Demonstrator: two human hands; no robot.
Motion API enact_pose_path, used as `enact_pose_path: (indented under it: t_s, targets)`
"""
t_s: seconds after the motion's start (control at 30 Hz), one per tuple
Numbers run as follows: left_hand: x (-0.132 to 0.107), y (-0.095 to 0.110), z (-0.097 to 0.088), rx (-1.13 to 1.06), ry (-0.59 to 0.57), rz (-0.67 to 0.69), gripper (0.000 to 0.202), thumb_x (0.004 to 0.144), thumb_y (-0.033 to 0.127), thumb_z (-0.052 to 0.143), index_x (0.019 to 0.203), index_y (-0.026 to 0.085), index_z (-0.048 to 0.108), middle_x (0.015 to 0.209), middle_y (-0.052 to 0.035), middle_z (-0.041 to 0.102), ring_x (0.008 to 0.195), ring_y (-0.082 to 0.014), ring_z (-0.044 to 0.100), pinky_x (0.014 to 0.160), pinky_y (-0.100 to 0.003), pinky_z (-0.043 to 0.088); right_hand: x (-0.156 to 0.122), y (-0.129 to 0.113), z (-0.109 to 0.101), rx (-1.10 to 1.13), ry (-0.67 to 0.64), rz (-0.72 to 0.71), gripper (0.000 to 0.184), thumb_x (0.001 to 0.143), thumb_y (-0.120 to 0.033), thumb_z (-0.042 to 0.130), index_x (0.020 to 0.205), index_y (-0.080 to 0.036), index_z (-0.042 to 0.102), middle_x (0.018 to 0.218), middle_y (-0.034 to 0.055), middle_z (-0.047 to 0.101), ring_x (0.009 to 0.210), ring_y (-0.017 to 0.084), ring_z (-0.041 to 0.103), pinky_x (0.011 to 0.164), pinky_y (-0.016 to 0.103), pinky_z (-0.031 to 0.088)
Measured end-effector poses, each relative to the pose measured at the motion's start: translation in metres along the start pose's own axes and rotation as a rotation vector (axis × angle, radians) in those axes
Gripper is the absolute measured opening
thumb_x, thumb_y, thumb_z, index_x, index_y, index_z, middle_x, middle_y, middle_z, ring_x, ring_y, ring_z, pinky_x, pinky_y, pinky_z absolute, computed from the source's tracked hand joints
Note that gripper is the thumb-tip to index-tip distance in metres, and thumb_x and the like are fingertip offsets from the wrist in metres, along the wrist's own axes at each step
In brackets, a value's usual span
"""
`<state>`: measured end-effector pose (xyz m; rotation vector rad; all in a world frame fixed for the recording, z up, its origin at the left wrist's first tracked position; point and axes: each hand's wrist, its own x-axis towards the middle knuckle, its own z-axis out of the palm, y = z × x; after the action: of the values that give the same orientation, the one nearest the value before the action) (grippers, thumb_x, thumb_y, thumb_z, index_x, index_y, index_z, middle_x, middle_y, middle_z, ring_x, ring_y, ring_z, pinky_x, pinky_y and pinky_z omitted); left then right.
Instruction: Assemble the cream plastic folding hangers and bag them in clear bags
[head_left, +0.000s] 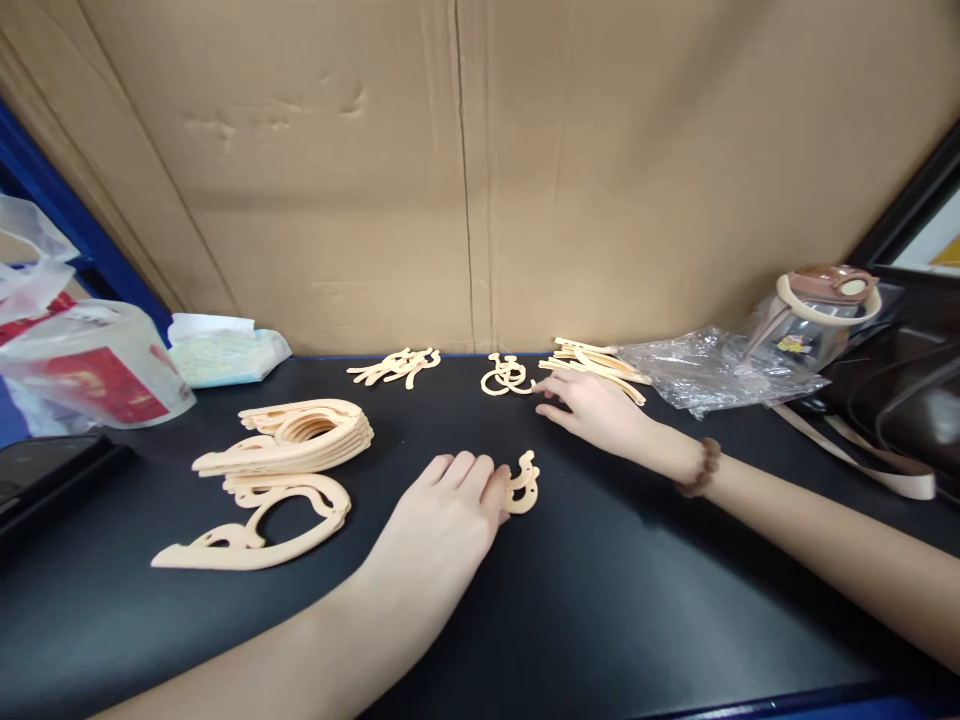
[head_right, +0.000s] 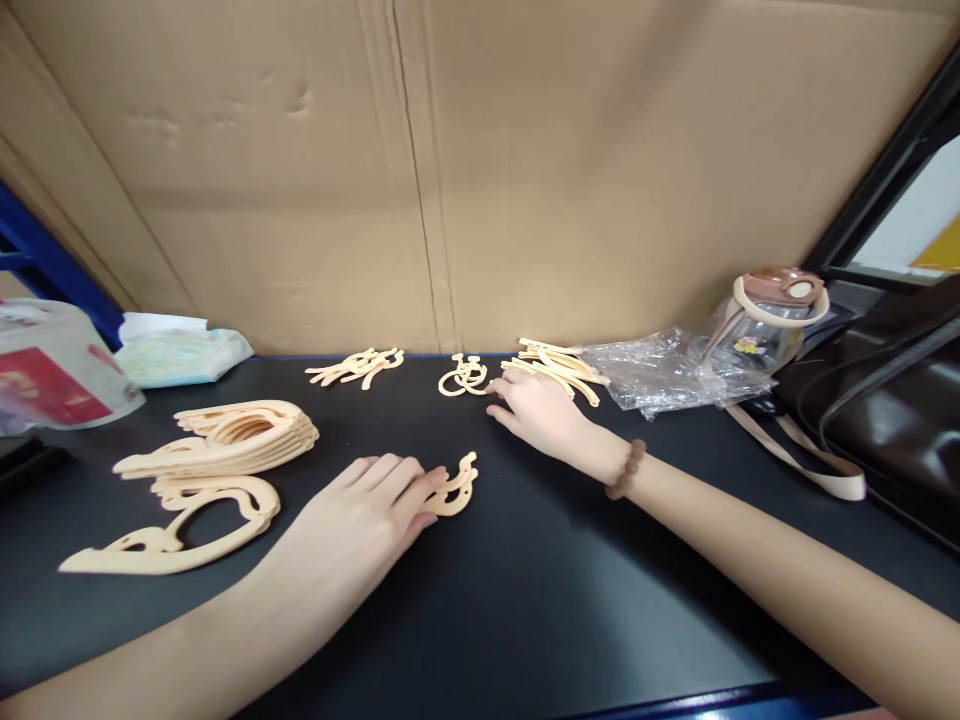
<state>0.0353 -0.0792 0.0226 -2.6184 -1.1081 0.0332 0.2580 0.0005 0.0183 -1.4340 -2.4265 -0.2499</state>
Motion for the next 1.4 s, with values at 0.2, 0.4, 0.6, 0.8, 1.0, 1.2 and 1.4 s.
enact_pose_path:
  t_s: [0.2, 0.4, 0.6, 0.8, 1.0, 1.2, 1.4]
  targets:
    - [0.007, -0.006, 0.002, -0.226, -0.027, -0.027, 0.024, 0.096, 0.028, 0.045, 0.109, 0.015, 0.061, 0.105, -0.0086, 0.060, 0.094, -0.0250, 0.056, 0.077, -0.039, 0.045, 0.031, -0.004, 0.010, -0.104, -0.027, -0.042, 0.021, 0.093, -0.027, 0.053, 0.101, -0.015, 0.069, 0.097, 0.0090, 0.064, 0.085, 0.022, 0.061, 0.071, 0.030, 0.041]
    - [0.009, -0.011, 0.003, -0.318, -0.006, -0.017, 0.017, 0.096, 0.025, 0.046, 0.100, 0.017, 0.061, 0.100, -0.0051, 0.059, 0.089, -0.0227, 0.055, 0.074, -0.037, 0.043, 0.039, -0.010, 0.010, -0.162, -0.037, -0.064, 0.019, 0.095, -0.022, 0.050, 0.095, -0.014, 0.067, 0.100, 0.0103, 0.065, 0.089, 0.021, 0.060, 0.075, 0.031, 0.037]
    - [0.006, -0.010, 0.002, -0.287, 0.016, 0.016, 0.020, 0.096, 0.022, 0.044, 0.101, 0.018, 0.062, 0.098, -0.0039, 0.062, 0.086, -0.0232, 0.056, 0.074, -0.039, 0.045, 0.040, -0.005, 0.014, -0.172, 0.010, -0.030, 0.021, 0.093, -0.018, 0.049, 0.084, -0.013, 0.067, 0.090, 0.0102, 0.067, 0.082, 0.021, 0.059, 0.073, 0.031, 0.035]
    - [0.003, -0.012, 0.006, -0.358, 0.079, 0.016, 0.022, 0.095, 0.018, 0.045, 0.111, 0.018, 0.060, 0.101, -0.0039, 0.064, 0.090, -0.0221, 0.058, 0.079, -0.039, 0.048, 0.031, 0.003, 0.005, -0.131, 0.093, 0.067, 0.019, 0.087, -0.016, 0.051, 0.074, -0.015, 0.066, 0.076, 0.0041, 0.065, 0.065, 0.015, 0.056, 0.062, 0.027, 0.034]
    - [0.003, -0.015, 0.006, -0.566, 0.129, -0.038, 0.028, 0.089, 0.033, 0.058, 0.115, 0.019, 0.058, 0.113, -0.0033, 0.062, 0.101, -0.0222, 0.056, 0.090, -0.039, 0.046, 0.019, 0.018, -0.004, -0.150, 0.111, 0.049, 0.017, 0.084, -0.016, 0.052, 0.071, -0.017, 0.062, 0.068, 0.0008, 0.062, 0.061, 0.014, 0.053, 0.060, 0.027, 0.033]
    - [0.002, -0.017, 0.004, -0.652, 0.113, -0.049, 0.027, 0.097, 0.035, 0.044, 0.115, 0.020, 0.057, 0.115, -0.0036, 0.060, 0.104, -0.0209, 0.053, 0.091, -0.039, 0.044, 0.018, 0.026, -0.003, -0.246, 0.075, -0.099, 0.025, 0.091, -0.018, 0.044, 0.076, -0.015, 0.063, 0.084, 0.0102, 0.066, 0.086, 0.023, 0.058, 0.078, 0.033, 0.033]
    - [0.002, -0.018, 0.005, -0.682, 0.110, -0.053, 0.023, 0.097, 0.029, 0.045, 0.113, 0.020, 0.058, 0.114, -0.0027, 0.059, 0.104, -0.0198, 0.051, 0.093, -0.039, 0.042, 0.030, 0.022, -0.005, -0.270, 0.088, -0.020, 0.026, 0.093, -0.018, 0.039, 0.084, -0.014, 0.063, 0.087, 0.0105, 0.066, 0.083, 0.022, 0.057, 0.075, 0.033, 0.032]
